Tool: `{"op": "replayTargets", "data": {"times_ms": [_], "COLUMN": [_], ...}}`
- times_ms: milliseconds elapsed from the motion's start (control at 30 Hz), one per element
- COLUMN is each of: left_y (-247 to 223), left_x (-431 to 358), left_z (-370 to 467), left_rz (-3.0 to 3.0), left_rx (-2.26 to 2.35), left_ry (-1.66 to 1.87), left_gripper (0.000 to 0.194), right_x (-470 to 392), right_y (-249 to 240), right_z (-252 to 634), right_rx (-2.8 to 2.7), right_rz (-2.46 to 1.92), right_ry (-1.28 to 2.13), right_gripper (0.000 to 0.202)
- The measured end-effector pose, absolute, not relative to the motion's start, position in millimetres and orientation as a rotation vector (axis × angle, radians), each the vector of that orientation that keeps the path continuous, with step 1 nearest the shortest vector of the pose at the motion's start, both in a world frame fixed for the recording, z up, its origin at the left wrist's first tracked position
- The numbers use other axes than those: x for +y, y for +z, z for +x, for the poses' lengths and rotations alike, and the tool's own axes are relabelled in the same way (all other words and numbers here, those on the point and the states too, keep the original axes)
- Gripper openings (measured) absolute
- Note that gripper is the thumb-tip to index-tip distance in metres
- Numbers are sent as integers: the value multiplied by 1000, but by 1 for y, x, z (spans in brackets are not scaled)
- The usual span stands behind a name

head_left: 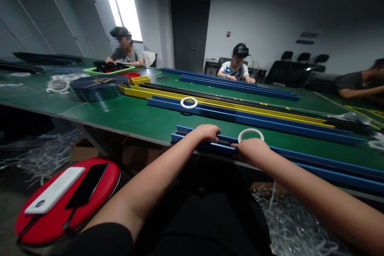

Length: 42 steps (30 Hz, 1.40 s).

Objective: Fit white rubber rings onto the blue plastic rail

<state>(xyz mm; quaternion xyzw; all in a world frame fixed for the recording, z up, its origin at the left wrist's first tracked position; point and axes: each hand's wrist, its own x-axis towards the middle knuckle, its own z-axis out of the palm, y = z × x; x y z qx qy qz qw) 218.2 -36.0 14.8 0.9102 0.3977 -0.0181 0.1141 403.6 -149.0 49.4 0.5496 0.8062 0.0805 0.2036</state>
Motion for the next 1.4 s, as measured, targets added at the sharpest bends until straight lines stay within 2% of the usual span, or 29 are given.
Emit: {"op": "replayTargets", "data": {"times_ms": [667, 900, 1067, 1167, 1400], "left_y": [17, 17, 18, 18, 17], "left_x": [-40, -40, -40, -40, -40], "left_z": [215, 215, 215, 214, 214], "left_rz": [2679, 2659, 2651, 2645, 2641], "left_rx": [1237, 1249, 1247, 1246, 1254], "left_ry": [-45, -53, -50, -47, -48], "left_gripper": [39, 45, 45, 44, 42], "right_x": [-149, -145, -149, -152, -155], "right_y": [45, 65, 78, 77, 60], "right_z": [410, 428, 448, 458, 472], "right_rx": [2278, 2357, 2549, 2617, 2436], "right_rz": [1512, 1380, 1196, 1098, 1328], "right_ry": [263, 223, 300, 369, 225], "right_gripper": [47, 54, 46, 48, 54]}}
